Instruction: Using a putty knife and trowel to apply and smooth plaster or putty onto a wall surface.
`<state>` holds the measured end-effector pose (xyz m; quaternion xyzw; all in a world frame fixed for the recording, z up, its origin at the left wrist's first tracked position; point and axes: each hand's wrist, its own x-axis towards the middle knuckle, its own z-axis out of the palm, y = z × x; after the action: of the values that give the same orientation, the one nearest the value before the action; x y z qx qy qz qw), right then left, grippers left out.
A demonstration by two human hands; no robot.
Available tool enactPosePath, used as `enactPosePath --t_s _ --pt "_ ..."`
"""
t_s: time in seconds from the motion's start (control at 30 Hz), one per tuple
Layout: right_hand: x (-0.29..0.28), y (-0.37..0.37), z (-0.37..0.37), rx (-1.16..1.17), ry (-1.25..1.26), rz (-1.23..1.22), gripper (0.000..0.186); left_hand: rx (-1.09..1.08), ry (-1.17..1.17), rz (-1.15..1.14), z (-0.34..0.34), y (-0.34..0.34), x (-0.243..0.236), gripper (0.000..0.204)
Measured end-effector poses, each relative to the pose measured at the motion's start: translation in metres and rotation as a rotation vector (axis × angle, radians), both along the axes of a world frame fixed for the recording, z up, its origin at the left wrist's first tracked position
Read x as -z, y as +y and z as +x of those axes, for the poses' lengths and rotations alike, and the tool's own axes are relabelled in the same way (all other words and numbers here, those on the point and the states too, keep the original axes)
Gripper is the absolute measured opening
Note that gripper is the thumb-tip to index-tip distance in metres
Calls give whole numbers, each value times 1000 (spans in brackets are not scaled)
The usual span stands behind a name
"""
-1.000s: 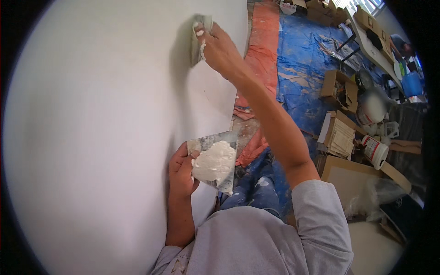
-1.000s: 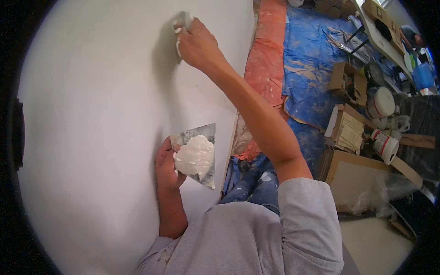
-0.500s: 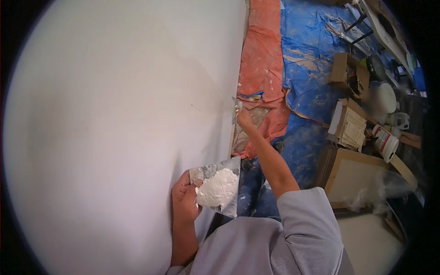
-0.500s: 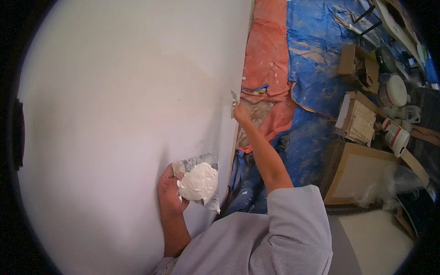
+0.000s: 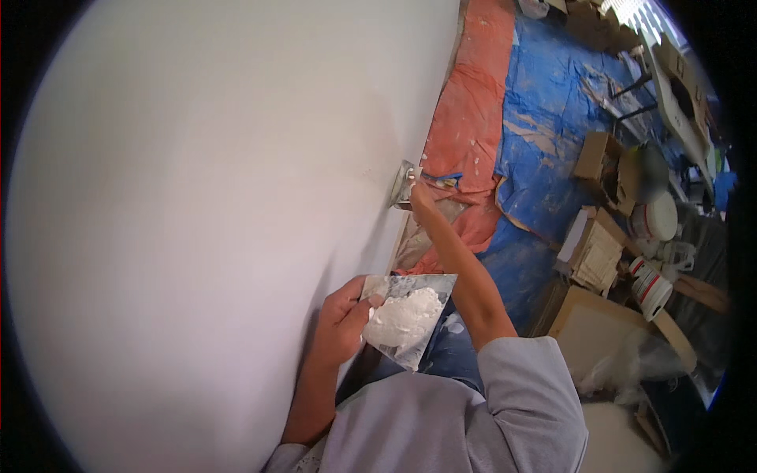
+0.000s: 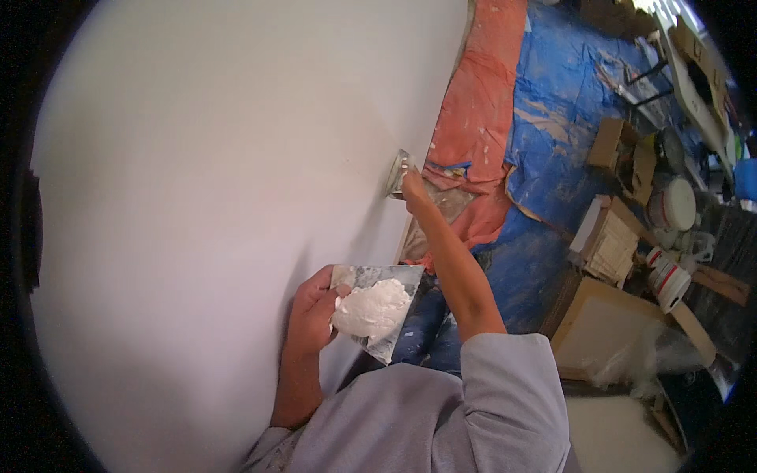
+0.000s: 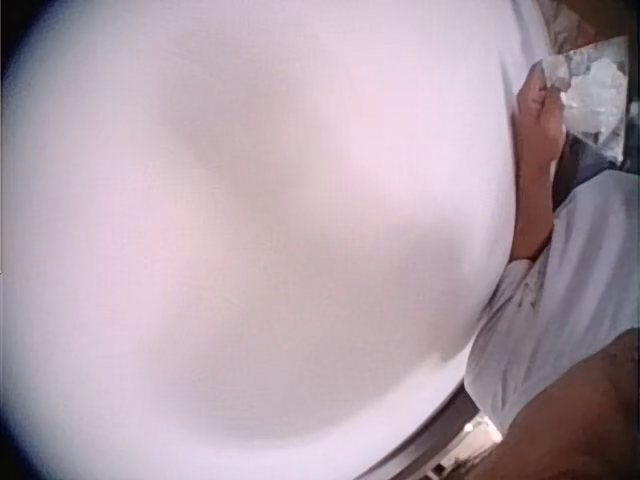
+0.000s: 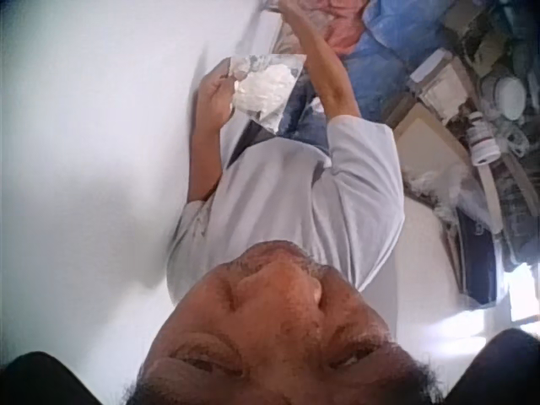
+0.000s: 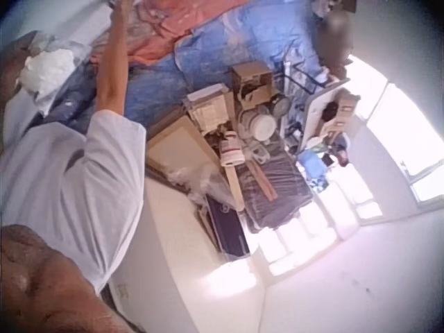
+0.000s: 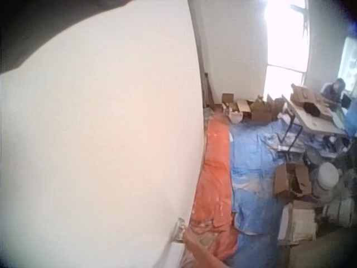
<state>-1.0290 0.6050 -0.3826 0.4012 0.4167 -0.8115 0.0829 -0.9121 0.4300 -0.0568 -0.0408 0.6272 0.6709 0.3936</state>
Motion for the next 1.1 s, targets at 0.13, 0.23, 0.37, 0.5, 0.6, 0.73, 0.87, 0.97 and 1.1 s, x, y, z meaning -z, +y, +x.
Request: enactPosePath --t_s 0.13,0.23,0.37,0.5,0.6,0.73,0.87,0.97,1.1 --pt "-66 16 3 60 64 15 39 160 -85 167 0 4 -7 26" --pt "-153 20 -6 34 136 -64 37 221 -110 288 -5 -4 -13 28" --pt "-250 39 -14 -34 259 -57 37 307 -35 310 -2 -7 -15 28" --pt "-364 56 -26 -64 422 19 37 359 -4 313 -14 -3 -1 31" --pt "-447 69 -30 -81 518 120 39 335 -20 344 -16 -2 -6 32" --pt "-568 59 -32 -128 607 300 40 271 -20 438 -17 -11 -2 34" --pt "-668 74 -49 -238 598 282 51 258 39 398 -18 -14 4 35" --pt "-757 49 -1 -118 714 554 53 278 1 413 -15 -9 1 33" --pt "-837 28 43 -112 854 810 49 288 30 366 -10 -9 -5 34"
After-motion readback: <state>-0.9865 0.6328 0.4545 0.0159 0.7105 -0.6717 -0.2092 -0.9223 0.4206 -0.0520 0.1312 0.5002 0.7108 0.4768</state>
